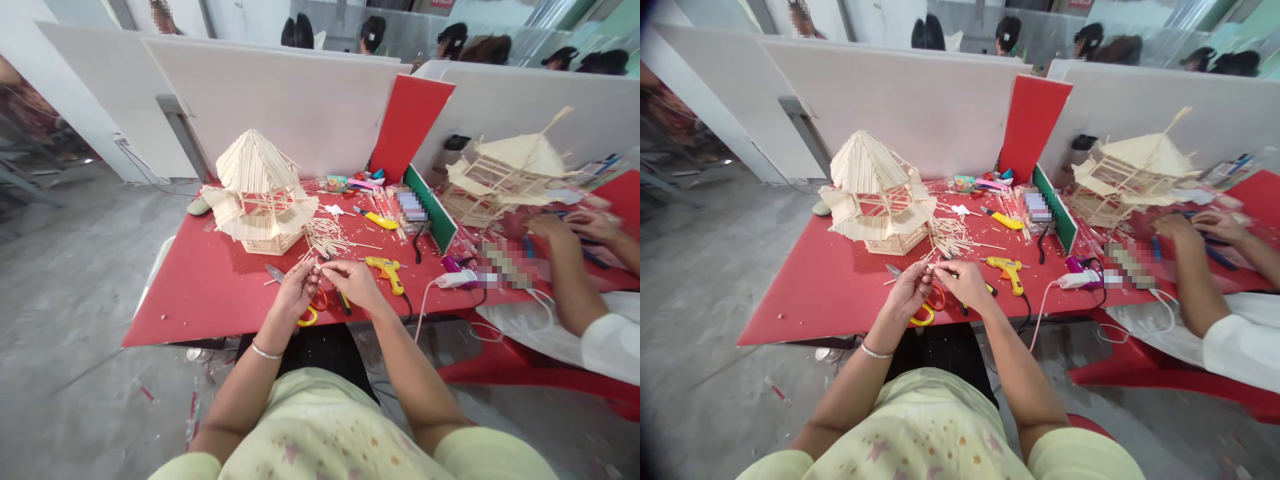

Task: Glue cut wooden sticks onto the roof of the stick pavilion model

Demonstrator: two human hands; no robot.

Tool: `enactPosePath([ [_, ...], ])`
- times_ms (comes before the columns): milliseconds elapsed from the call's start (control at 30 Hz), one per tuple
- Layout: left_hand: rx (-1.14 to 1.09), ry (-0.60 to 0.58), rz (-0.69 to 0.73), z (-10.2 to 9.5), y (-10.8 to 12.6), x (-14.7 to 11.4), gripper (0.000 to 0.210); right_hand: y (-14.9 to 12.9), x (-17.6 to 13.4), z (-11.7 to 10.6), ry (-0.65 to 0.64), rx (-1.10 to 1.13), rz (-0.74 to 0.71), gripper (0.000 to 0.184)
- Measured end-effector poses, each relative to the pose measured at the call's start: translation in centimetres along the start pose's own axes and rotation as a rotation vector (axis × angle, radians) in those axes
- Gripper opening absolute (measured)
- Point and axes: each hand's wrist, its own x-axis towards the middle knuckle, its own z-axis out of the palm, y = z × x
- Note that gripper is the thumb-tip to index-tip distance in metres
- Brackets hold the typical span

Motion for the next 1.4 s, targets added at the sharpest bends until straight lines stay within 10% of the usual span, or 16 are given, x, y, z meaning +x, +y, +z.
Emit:
enactPosePath([
  [367,-0.051,-0.047,0.053,0.3,-0.9,-1.6,0.034,8.3,-3.3,-6.5,0.334,-0.582,0.643,0.043],
  [600,-0.036,-0.027,0.177,0.9,1.1,-3.7,0.036,9.0,-2.2,-8.5,0.249,-0.534,0.623,0.032],
  [767,0.025,0.044,0.519,0.3,6.8,-5.8,0.029,4.3,-3.7,-9.9,0.321,-0.359,0.456,0.054],
  [967,0.186,0.232,1.080,-0.3,13.6,-4.6,0.017,-8.1,-2.9,-8.3,0.402,-0.052,-0.071,0.033],
  [1067,0.295,0.368,1.317,-1.0,15.7,-2.5,0.011,-13.4,0.1,-6.6,0.440,-0.303,-0.224,0.038],
  [1233,0.275,0.438,1.355,-2.5,17.3,0.8,0.008,-18.5,6.4,-3.2,0.663,-0.815,-0.462,0.051],
  [1400,0.327,0.517,1.340,-3.2,17.8,2.4,0.007,-21.4,11.0,-1.1,0.602,-1.139,-0.632,0.044],
])
